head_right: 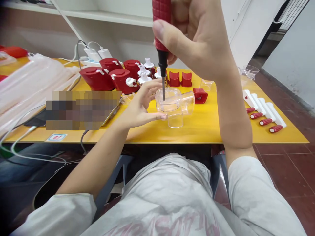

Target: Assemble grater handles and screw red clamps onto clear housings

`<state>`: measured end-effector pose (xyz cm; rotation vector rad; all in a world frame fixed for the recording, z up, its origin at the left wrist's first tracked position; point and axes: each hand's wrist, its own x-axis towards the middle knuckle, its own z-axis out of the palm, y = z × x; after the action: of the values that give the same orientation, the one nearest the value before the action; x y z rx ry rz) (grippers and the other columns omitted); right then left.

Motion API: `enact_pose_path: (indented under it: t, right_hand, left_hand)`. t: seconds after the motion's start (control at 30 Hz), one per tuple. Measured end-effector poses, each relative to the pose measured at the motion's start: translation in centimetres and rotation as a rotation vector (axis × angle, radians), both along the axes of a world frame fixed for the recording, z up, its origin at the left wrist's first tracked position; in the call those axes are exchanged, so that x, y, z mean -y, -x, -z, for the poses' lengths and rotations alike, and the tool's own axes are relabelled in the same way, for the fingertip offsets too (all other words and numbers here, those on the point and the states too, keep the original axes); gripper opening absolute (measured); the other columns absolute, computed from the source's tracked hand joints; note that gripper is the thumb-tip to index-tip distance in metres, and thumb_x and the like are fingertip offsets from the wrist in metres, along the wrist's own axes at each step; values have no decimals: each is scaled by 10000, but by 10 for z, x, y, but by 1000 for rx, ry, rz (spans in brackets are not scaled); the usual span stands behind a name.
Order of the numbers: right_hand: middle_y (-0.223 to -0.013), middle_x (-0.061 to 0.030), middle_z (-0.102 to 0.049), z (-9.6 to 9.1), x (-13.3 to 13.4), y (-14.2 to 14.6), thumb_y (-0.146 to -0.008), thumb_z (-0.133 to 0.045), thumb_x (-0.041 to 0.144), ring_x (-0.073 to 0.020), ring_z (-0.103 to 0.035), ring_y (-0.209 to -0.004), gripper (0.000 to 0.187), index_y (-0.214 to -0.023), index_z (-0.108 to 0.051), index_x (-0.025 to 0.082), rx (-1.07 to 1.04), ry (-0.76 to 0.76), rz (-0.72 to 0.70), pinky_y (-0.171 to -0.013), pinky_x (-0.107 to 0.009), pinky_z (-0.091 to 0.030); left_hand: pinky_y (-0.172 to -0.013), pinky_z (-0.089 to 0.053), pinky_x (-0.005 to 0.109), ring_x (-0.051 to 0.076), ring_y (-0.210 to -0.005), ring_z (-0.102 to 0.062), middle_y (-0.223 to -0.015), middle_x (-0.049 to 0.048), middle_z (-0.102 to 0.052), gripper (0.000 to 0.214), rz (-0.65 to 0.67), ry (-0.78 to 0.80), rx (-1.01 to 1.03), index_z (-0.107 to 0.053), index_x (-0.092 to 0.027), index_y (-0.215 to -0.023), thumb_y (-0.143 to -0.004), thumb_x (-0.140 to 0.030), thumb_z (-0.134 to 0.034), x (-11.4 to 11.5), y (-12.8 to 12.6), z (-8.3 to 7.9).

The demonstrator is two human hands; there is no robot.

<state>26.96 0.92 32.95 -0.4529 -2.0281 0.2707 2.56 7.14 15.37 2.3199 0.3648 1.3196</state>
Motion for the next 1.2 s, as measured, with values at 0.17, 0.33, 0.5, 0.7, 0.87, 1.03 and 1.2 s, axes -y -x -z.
enact_pose_path:
  t: [0.17, 0.33, 0.5, 0.7, 0.87, 1.03, 1.2]
  right_hand:
    - [-1389, 91, -751, 6, -6, 8, -980, -583, 444, 71, -712, -863, 600, -1485, -581, 120, 69, -12, 44, -775, -51, -636]
    - [-1428, 87, -694, 7, -2, 15, -991, -553, 416, 99, -729, -929, 563, -1467, -596, 118, 105, -17, 53, -821, 19, -610]
    - [-1432, 94, -673, 7, -2, 12, -989, -562, 377, 78, -740, -978, 518, -1450, -592, 143, 143, 12, 51, -849, 5, -644]
    - [-1430, 92, -689, 6, -6, 3, -981, -586, 438, 84, -733, -943, 547, -1432, -626, 131, 160, 9, 84, -829, 12, -635]
    - [-1142, 97, -728, 4, -5, 4, -937, -652, 424, 64, -747, -919, 641, -1465, -623, 61, 111, 137, 69, -823, -16, -657]
    - [-862, 137, -637, 6, -2, 11, -896, -713, 348, 81, -728, -849, 742, -1508, -517, -23, 17, 224, 23, -826, -24, -643]
    - [-915, 115, -676, 8, -1, 14, -915, -691, 315, 81, -711, -840, 735, -1540, -499, -21, 3, 244, -10, -767, -17, -622]
  left_hand:
    - [-1116, -692, 498, 376, -1461, -705, -1587, 154, -687, 770, 75, 157, 22, -688, -300, -1467, -851, -618, -1021, -4, -9, 14]
    - [-1105, -677, 480, 358, -1439, -716, -1554, 134, -714, 664, 81, 126, 70, -712, -312, -1416, -885, -596, -993, -8, -14, 19]
    - [-1052, -694, 450, 341, -1389, -743, -1516, 135, -731, 653, 72, 109, 89, -713, -308, -1412, -888, -579, -992, -8, -17, 21]
    - [-1030, -705, 437, 342, -1388, -752, -1494, 133, -752, 665, 63, 71, 104, -720, -303, -1412, -884, -603, -990, -11, -18, 23]
    - [-1062, -697, 466, 353, -1407, -749, -1513, 125, -747, 673, 71, 72, 106, -706, -319, -1421, -891, -635, -977, -13, -20, 25]
    - [-1130, -671, 539, 381, -1439, -730, -1506, 121, -749, 684, 60, 78, 121, -709, -326, -1386, -870, -691, -971, -11, -21, 23]
    - [-1119, -680, 542, 380, -1423, -734, -1478, 118, -757, 725, 21, 93, 97, -707, -329, -1385, -851, -756, -951, -11, -21, 23]
